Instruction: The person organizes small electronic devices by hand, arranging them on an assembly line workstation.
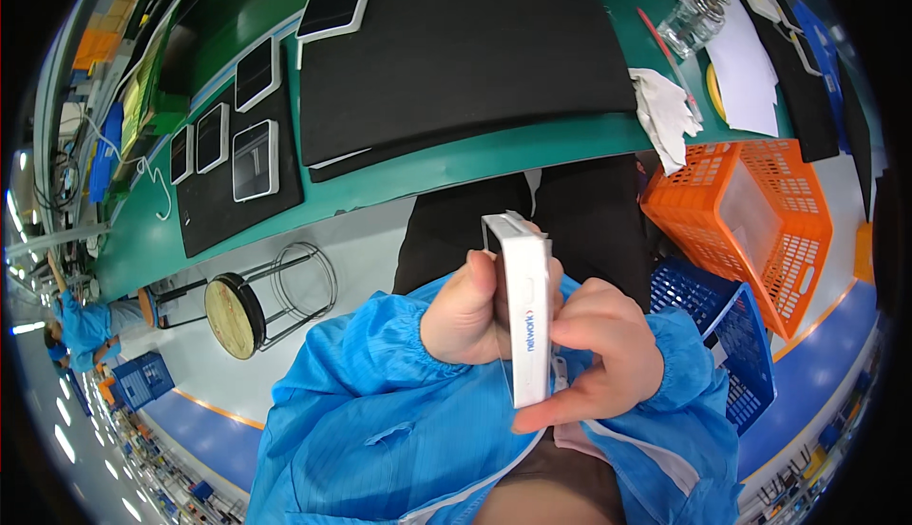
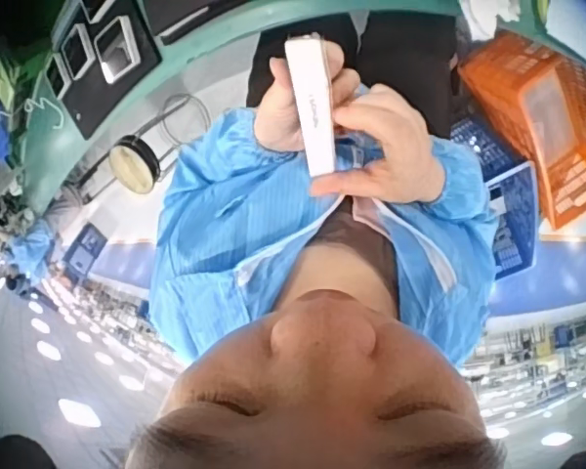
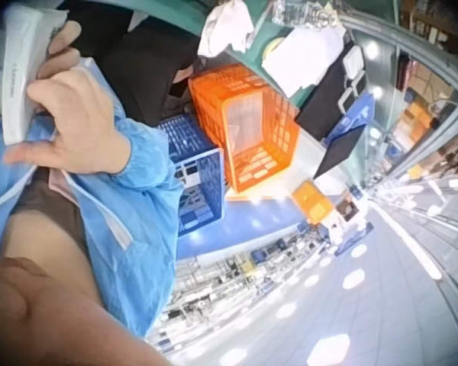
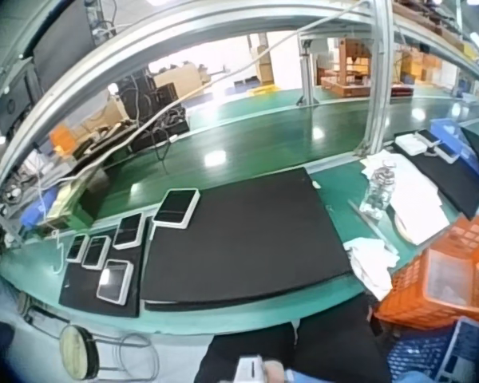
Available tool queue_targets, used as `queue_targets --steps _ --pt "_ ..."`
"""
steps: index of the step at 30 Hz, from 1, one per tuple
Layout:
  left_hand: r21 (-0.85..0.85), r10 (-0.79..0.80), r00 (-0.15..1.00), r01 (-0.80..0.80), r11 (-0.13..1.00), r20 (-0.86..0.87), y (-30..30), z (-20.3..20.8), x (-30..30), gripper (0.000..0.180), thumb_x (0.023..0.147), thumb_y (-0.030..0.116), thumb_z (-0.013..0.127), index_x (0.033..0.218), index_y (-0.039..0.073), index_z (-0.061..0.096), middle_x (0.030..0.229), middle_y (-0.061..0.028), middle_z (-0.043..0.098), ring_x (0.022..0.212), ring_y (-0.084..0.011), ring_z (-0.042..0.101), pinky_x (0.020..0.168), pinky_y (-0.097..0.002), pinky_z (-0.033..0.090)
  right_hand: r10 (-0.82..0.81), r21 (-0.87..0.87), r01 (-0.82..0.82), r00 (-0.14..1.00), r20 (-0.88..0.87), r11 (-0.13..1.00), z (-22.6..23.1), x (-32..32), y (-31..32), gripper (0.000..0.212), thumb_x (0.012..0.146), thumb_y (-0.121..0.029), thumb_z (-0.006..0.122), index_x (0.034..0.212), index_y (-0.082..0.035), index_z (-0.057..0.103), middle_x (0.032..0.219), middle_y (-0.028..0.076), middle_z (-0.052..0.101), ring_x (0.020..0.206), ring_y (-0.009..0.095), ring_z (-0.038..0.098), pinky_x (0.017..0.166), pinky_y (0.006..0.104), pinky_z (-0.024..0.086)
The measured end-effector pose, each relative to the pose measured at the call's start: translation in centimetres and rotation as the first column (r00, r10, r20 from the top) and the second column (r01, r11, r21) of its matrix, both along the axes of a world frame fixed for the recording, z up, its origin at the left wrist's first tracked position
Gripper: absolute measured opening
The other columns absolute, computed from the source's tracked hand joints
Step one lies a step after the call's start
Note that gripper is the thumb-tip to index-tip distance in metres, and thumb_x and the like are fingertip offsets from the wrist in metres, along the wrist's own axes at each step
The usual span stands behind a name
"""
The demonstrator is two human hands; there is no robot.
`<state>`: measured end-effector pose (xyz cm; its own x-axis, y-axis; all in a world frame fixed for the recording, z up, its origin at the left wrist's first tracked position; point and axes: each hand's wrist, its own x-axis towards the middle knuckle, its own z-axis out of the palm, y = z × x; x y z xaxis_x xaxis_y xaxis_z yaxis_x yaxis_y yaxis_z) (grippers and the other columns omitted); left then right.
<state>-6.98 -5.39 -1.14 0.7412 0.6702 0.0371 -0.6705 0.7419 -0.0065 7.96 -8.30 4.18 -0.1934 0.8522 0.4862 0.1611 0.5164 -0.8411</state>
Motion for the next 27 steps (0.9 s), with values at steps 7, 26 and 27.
queue_targets --steps 7,26,27 --pt "0.003 -0.092 0.994 0.093 0.996 -0.052 -0.9 -0.4 -0.4 0.06 0.087 0.058 0.048 0.109 0.002 0.055 0.089 -0.0054 0.055 0.077 -0.0122 0.057 0.062 -0.0245 0.05 -0.046 0.008 0.047 0.996 -0.073 0.999 0.6 -1.3 0.2 0.058 0.055 -0.053 0.082 0.082 -0.006 0.061 0.076 0.006 0.059 0.068 0.021 0.063 0.055 0.0259 0.047" --pt "0.044 0.015 0.994 -0.02 0.999 0.109 -1.3 -0.4 0.3 0.053 0.085 0.055 0.054 0.102 0.005 0.051 0.076 -0.0026 0.056 0.068 -0.0076 0.054 0.059 -0.0199 0.044 -0.139 0.204 0.156 0.986 -0.094 0.966 0.6 -4.2 0.3 0.053 0.039 -0.044 0.084 0.06 -0.004 0.056 0.06 0.002 0.049 0.046 0.013 0.046 0.041 0.0211 0.03" --pt "0.046 -0.022 0.989 0.015 0.999 0.146 -1.2 -0.1 0.3 0.053 0.085 0.056 0.054 0.102 0.005 0.051 0.076 -0.0027 0.056 0.068 -0.0077 0.053 0.059 -0.0199 0.044 -0.134 0.206 0.151 0.987 -0.094 0.967 0.5 -4.2 0.4 0.053 0.039 -0.044 0.084 0.06 -0.004 0.056 0.06 0.002 0.049 0.046 0.013 0.046 0.041 0.0211 0.03"
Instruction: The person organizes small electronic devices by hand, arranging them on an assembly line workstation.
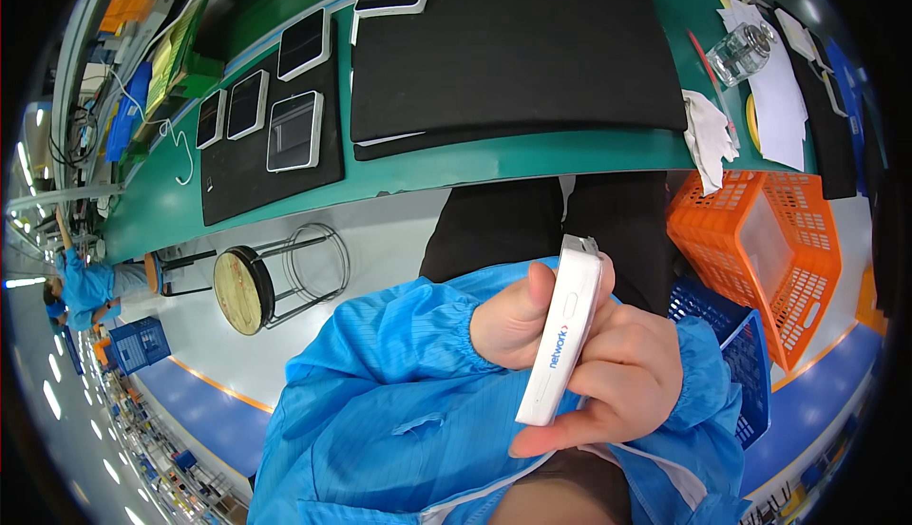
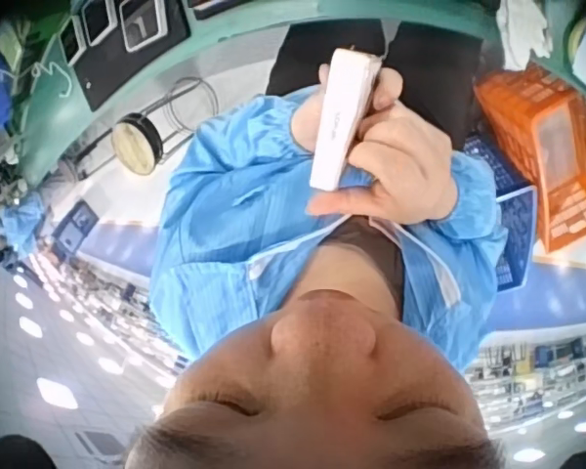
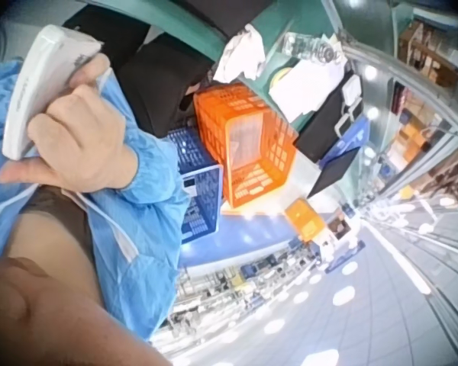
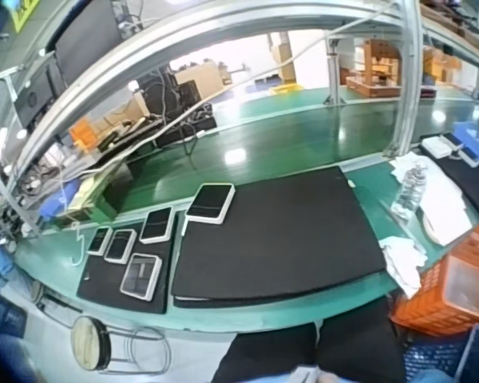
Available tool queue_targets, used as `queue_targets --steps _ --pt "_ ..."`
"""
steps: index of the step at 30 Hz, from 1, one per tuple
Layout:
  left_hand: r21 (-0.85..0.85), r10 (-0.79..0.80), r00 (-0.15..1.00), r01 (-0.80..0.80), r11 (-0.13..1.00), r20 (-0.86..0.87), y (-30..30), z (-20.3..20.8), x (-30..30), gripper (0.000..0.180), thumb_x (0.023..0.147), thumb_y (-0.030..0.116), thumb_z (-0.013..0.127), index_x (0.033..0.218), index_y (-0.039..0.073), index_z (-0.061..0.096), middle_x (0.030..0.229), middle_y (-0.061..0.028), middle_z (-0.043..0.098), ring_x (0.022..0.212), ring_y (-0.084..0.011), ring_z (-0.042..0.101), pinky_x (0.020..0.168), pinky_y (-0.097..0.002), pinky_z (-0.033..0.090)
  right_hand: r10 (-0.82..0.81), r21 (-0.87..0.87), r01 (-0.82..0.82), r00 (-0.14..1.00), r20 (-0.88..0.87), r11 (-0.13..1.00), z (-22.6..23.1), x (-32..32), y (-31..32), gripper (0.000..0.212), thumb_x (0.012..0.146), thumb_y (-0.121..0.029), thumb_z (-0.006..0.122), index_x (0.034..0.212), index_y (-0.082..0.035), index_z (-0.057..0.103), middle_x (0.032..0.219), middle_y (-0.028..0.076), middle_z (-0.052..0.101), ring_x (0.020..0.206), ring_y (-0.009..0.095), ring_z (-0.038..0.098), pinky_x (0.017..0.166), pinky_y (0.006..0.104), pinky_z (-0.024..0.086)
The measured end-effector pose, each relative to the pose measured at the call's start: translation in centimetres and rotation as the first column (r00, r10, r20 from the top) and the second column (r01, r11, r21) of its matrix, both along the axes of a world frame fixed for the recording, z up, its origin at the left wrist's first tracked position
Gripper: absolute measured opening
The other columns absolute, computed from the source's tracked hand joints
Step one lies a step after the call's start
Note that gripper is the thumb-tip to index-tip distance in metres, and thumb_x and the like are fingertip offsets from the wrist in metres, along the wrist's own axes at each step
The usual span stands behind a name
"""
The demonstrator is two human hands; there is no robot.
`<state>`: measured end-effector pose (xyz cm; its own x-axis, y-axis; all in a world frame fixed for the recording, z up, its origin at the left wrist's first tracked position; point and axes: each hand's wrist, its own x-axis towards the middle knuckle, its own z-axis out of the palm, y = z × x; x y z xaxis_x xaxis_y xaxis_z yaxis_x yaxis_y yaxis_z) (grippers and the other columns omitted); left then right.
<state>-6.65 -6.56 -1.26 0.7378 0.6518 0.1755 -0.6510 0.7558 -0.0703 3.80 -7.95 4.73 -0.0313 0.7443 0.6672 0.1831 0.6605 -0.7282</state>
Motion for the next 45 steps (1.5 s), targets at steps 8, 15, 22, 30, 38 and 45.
queue_targets --steps 8,15,22,30,38,45 --pt "-0.031 -0.1 0.994 0.102 0.994 0.044 0.3 0.7 -0.3 0.057 0.085 0.06 0.05 0.103 0.006 0.052 0.075 -0.0035 0.056 0.066 -0.0088 0.05 0.059 -0.0208 0.042 -0.123 0.252 0.076 0.977 0.177 0.965 0.7 -0.2 0.4 0.038 0.069 -0.04 0.077 0.081 -0.008 0.061 0.062 -0.003 0.046 0.044 0.008 0.037 0.039 0.0191 0.022" --pt "-0.048 -0.137 0.989 0.14 0.989 0.057 0.3 0.4 -0.3 0.058 0.086 0.06 0.047 0.108 0.006 0.05 0.075 -0.0037 0.055 0.066 -0.0086 0.048 0.058 -0.0203 0.041 -0.176 0.339 0.104 0.966 0.189 0.935 0.6 -0.6 0.5 0.032 0.075 -0.039 0.074 0.081 -0.01 0.061 0.065 -0.003 0.041 0.048 0.008 0.036 0.04 0.0184 0.023" --pt "-0.037 -0.145 0.987 0.148 0.988 0.066 0.4 0.4 -0.2 0.059 0.086 0.061 0.047 0.109 0.006 0.05 0.075 -0.004 0.055 0.068 -0.0089 0.049 0.057 -0.0205 0.041 -0.079 0.287 0.019 0.977 0.199 0.958 0.7 -0.1 0.0 0.029 0.074 -0.033 0.076 0.085 -0.011 0.062 0.066 -0.003 0.042 0.052 0.009 0.039 0.041 0.019 0.026" --pt "-0.01 -0.137 0.989 0.138 0.99 0.047 0.1 0.4 -0.2 0.061 0.086 0.061 0.047 0.11 0.006 0.049 0.077 -0.0045 0.055 0.068 -0.0096 0.049 0.058 -0.0211 0.041 -0.044 0.257 -0.011 0.977 0.207 0.966 0.6 0.3 -0.6 0.028 0.074 -0.033 0.076 0.086 -0.012 0.061 0.065 -0.003 0.044 0.052 0.008 0.043 0.041 0.018 0.028" --pt "-0.038 -0.19 0.98 0.188 0.981 -0.055 0.2 0.0 -1.0 0.057 0.087 0.06 0.047 0.112 0.008 0.048 0.079 -0.004 0.054 0.069 -0.0098 0.049 0.061 -0.022 0.042 -0.133 0.317 0.071 0.975 0.179 0.946 0.2 0.5 -0.1 0.027 0.075 -0.038 0.074 0.081 -0.015 0.062 0.066 -0.003 0.046 0.051 0.01 0.043 0.041 0.0203 0.026" --pt "0.166 0.223 0.781 -0.154 0.974 -0.584 2.2 0.4 -1.2 0.059 0.087 0.066 0.041 0.107 0.01 0.048 0.087 -0.0032 0.055 0.075 -0.0142 0.053 0.064 -0.0276 0.045 -0.04 -0.135 0.061 0.988 0.149 0.989 -2.8 5.1 -0.5 0.057 0.079 -0.037 0.072 0.116 0.002 0.057 0.08 0.009 0.058 0.058 0.018 0.057 0.049 0.0291 0.045"
